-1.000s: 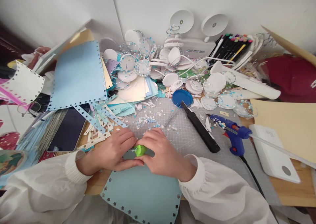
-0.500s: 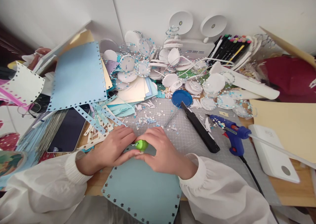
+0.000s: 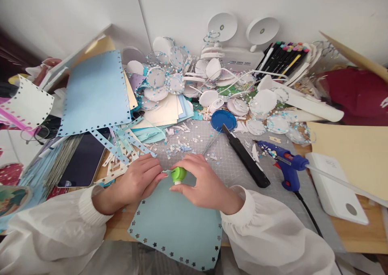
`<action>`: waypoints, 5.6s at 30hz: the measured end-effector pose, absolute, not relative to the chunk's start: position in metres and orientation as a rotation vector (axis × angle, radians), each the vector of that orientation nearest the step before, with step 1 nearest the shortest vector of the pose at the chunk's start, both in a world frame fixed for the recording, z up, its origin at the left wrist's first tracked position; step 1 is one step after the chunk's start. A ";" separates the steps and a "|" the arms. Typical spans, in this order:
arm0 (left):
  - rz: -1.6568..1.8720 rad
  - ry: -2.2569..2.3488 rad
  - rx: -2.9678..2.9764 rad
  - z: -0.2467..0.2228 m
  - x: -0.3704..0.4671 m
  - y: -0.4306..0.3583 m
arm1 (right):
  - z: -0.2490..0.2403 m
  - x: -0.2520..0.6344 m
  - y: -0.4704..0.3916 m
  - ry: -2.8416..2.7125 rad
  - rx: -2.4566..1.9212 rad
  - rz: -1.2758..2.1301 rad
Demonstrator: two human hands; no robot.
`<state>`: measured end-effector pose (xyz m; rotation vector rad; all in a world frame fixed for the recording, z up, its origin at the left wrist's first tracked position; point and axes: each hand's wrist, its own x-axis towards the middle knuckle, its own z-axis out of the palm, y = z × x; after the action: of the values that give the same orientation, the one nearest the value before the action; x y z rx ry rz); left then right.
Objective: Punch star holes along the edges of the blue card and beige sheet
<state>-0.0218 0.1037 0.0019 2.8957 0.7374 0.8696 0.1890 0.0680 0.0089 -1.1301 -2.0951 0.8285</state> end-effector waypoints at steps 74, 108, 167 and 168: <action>0.848 0.748 2.896 0.004 -0.023 0.103 | 0.010 0.191 0.072 -2.293 -1.139 0.570; 0.668 0.832 2.822 0.008 -0.015 0.094 | 0.006 0.179 0.068 -2.322 -1.214 0.317; 0.698 1.018 3.025 0.009 -0.016 0.088 | 0.010 0.187 0.069 -2.345 -1.229 0.477; 0.702 1.021 3.031 0.010 -0.016 0.087 | 0.010 0.186 0.069 -2.348 -1.229 0.464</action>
<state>-0.0157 0.0871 0.0097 3.0308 1.0207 0.7024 0.1862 0.0691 0.0101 -1.2286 -2.3479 0.4645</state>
